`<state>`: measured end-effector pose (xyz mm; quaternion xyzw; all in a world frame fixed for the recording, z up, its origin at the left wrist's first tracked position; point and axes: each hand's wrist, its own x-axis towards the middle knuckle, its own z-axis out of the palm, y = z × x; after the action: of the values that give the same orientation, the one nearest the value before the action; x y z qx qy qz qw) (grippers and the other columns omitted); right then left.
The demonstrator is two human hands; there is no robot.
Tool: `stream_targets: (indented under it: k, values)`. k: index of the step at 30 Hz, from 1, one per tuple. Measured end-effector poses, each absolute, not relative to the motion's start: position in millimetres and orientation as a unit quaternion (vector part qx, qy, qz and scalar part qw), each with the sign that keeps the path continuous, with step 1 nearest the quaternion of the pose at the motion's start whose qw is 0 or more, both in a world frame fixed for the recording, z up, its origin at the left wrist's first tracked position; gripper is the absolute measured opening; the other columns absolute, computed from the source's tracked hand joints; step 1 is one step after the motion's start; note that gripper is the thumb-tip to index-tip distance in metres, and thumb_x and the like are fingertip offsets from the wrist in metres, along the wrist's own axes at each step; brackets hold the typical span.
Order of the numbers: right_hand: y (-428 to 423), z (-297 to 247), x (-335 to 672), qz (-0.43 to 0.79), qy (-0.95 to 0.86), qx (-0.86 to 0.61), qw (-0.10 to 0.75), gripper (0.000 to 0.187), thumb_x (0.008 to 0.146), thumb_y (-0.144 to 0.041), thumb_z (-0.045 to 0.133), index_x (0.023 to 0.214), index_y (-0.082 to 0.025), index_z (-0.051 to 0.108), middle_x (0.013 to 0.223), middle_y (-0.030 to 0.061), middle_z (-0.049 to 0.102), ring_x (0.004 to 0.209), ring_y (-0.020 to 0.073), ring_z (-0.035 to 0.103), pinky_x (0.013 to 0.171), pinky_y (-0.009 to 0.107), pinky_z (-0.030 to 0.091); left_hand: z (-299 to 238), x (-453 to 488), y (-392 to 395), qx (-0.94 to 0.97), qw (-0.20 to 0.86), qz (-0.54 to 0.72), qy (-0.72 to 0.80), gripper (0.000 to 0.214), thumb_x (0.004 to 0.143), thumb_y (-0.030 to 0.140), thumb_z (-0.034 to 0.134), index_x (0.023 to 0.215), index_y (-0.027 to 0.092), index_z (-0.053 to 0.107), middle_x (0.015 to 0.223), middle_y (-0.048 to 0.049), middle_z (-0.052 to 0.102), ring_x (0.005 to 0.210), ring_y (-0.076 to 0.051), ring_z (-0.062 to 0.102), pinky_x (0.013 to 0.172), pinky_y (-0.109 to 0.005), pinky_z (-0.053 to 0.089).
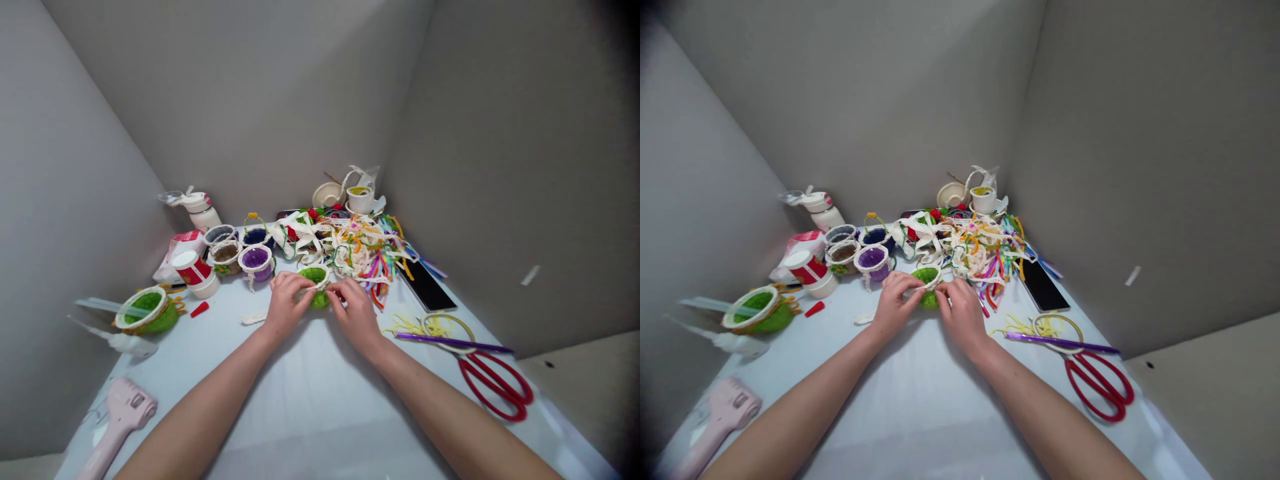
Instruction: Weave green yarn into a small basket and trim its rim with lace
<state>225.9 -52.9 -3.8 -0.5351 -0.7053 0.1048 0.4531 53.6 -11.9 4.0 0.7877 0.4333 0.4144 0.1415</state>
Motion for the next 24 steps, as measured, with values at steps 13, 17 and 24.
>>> stream_targets:
  k: [13,17,24]
  values:
    - [-73.5,-20.8,238.7,0.190,-0.664,-0.540,0.481,0.016,0.095,-0.026,0.048,0.086,-0.021,0.060,0.084,0.0043,0.059,0.081,0.0196,0.057,0.073,0.032,0.044,-3.5,61.4,-28.2,0.840,0.099,0.373,0.382,0.014,0.091,0.031,0.059,0.088,0.023,0.070,0.089,-0.0046,0.071,0.094,-0.023,0.052,0.088,-0.042,0.030]
    - [-72.3,-21.2,235.9,0.210,-0.654,-0.541,0.486,0.016,0.095,-0.025,0.048,0.085,-0.022,0.059,0.084,0.0038,0.058,0.082,0.0196,0.056,0.074,0.032,0.044,-3.3,60.4,-28.9,0.841,0.099,0.371,0.383,0.014,0.091,0.031,0.058,0.087,0.023,0.070,0.088,-0.0047,0.071,0.094,-0.023,0.052,0.087,-0.042,0.030]
    - [-72.8,-20.6,234.0,0.213,-0.652,-0.536,0.493,0.014,0.094,-0.022,0.050,0.084,-0.021,0.059,0.083,0.0034,0.058,0.081,0.0190,0.056,0.074,0.031,0.044,-3.5,60.2,-28.0,0.841,0.098,0.376,0.376,0.013,0.091,0.030,0.059,0.087,0.023,0.070,0.088,-0.0042,0.071,0.093,-0.022,0.051,0.086,-0.041,0.031]
